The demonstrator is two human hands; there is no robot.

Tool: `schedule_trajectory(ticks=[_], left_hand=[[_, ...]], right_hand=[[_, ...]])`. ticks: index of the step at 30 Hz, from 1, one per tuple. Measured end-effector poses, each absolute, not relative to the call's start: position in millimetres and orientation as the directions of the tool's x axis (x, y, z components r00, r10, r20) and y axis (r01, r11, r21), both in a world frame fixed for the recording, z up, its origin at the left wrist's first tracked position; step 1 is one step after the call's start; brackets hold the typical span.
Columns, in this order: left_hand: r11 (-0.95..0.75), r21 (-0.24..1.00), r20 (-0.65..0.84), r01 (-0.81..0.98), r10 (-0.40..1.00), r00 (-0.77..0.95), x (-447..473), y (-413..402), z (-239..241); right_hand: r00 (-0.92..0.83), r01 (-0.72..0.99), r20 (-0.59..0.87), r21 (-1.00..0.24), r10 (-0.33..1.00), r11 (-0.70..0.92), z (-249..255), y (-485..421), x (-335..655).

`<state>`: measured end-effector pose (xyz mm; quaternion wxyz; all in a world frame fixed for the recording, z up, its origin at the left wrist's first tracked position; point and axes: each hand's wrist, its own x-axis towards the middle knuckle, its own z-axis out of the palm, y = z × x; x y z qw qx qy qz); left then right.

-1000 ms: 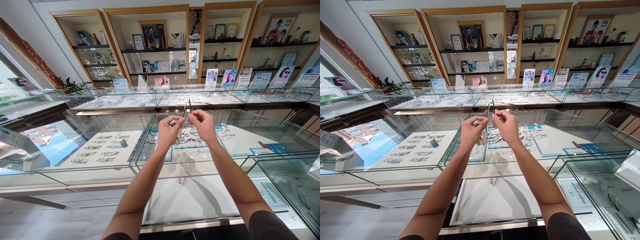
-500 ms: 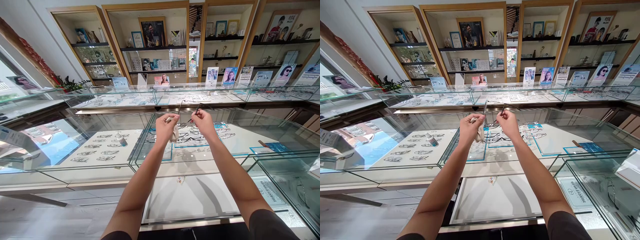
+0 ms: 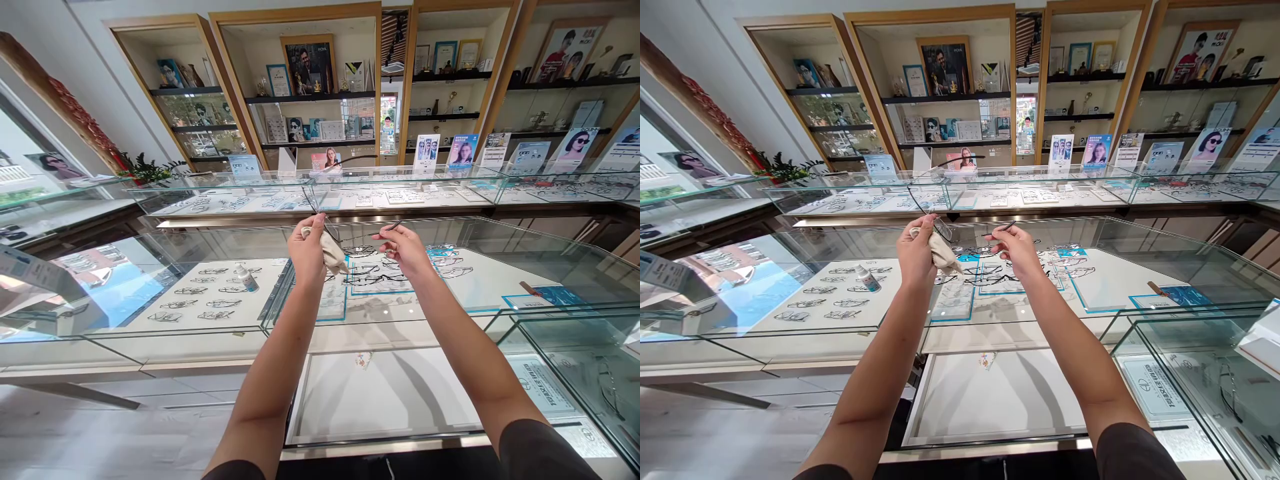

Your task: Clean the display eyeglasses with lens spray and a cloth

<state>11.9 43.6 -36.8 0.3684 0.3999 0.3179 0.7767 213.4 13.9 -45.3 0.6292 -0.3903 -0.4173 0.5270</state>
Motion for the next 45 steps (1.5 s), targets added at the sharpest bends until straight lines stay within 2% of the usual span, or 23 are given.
schedule_trajectory(ticks=[3, 5, 7, 8, 10, 11, 13, 14, 16, 19, 24, 28, 35, 37, 40, 42, 45], left_hand=[[-0.535, 0.784, 0.388, -0.313, 0.817, -0.426, 12.1, 44.0, -37.7], [-0.531, 0.803, 0.402, -0.27, 0.818, -0.412, 12.3, 42.0, -37.7], [-0.534, 0.82, 0.429, -0.206, 0.812, -0.396, 12.7, 38.5, -37.2], [-0.536, 0.826, 0.443, -0.172, 0.808, -0.389, 13.1, 36.4, -36.9], [-0.534, 0.837, 0.464, -0.115, 0.806, -0.366, 15.0, 31.7, -36.4], [-0.532, 0.841, 0.473, -0.095, 0.809, -0.349, 16.6, 29.4, -36.4], [-0.541, 0.839, 0.501, -0.061, 0.81, -0.304, 21.5, 25.0, -37.1], [-0.554, 0.831, 0.522, -0.045, 0.806, -0.28, 24.7, 22.9, -37.6], [-0.588, 0.808, 0.568, -0.022, 0.789, -0.233, 31.5, 19.0, -38.8], [-0.616, 0.788, 0.605, -0.022, 0.78, -0.159, 40.2, 13.1, -38.5], [-0.511, 0.854, 0.51, -0.094, 0.859, -0.035, 42.2, 8.4, -30.0], [-0.41, 0.901, 0.422, -0.142, 0.904, 0.068, 34.2, 13.3, -26.9], [-0.335, 0.935, 0.351, -0.117, 0.921, 0.168, 2.6, 13.5, -35.7], [-0.35, 0.937, 0.348, -0.016, 0.926, 0.147, -11.6, 11.4, -43.9], [-0.419, 0.872, 0.374, 0.253, 0.904, 0.207, -35.1, 11.2, -67.7], [-0.476, 0.754, 0.347, 0.453, 0.874, 0.341, -49.5, 13.5, -89.8], [-0.534, 0.486, 0.231, 0.691, 0.842, 0.488, -63.8, 18.4, -123.5]], right_hand=[[0.051, -0.327, 0.098, -0.939, 0.994, 0.109, -46.9, 14.3, 211.3], [0.035, -0.246, 0.102, -0.963, 0.994, 0.107, -47.8, 14.3, 211.7], [0.152, -0.102, 0.17, -0.977, 0.974, 0.186, -48.3, 13.1, 213.3], [0.26, 0.005, 0.248, -0.967, 0.933, 0.255, -48.1, 11.5, 214.2], [0.428, 0.286, 0.481, -0.875, 0.765, 0.39, -46.3, 5.8, 214.8], [0.434, 0.425, 0.602, -0.793, 0.671, 0.436, -44.9, 1.9, 214.1], [0.28, 0.586, 0.764, -0.616, 0.582, 0.527, -41.8, -6.3, 210.4], [0.179, 0.597, 0.792, -0.559, 0.584, 0.575, -40.6, -9.7, 207.6], [0.021, 0.55, 0.789, -0.522, 0.614, 0.652, -39.7, -14.0, 201.4], [-0.092, 0.438, 0.726, -0.585, 0.681, 0.682, -41.1, -14.0, 195.3], [-0.088, 0.278, 0.652, -0.709, 0.753, 0.648, -41.3, -10.3, 195.0], [-0.097, 0.176, 0.628, -0.753, 0.772, 0.634, -40.2, -8.6, 191.0], [-0.087, 0.23, 0.64, -0.733, 0.764, 0.64, -47.4, -9.0, 177.4], [-0.063, 0.271, 0.657, -0.713, 0.751, 0.647, -47.8, -8.8, 178.7], [-0.033, 0.285, 0.662, -0.712, 0.749, 0.642, -46.0, -7.1, 184.4], [-0.024, 0.277, 0.655, -0.721, 0.755, 0.635, -44.0, -6.2, 187.8], [-0.022, 0.26, 0.663, -0.719, 0.748, 0.645, -41.4, -7.1, 189.3]])
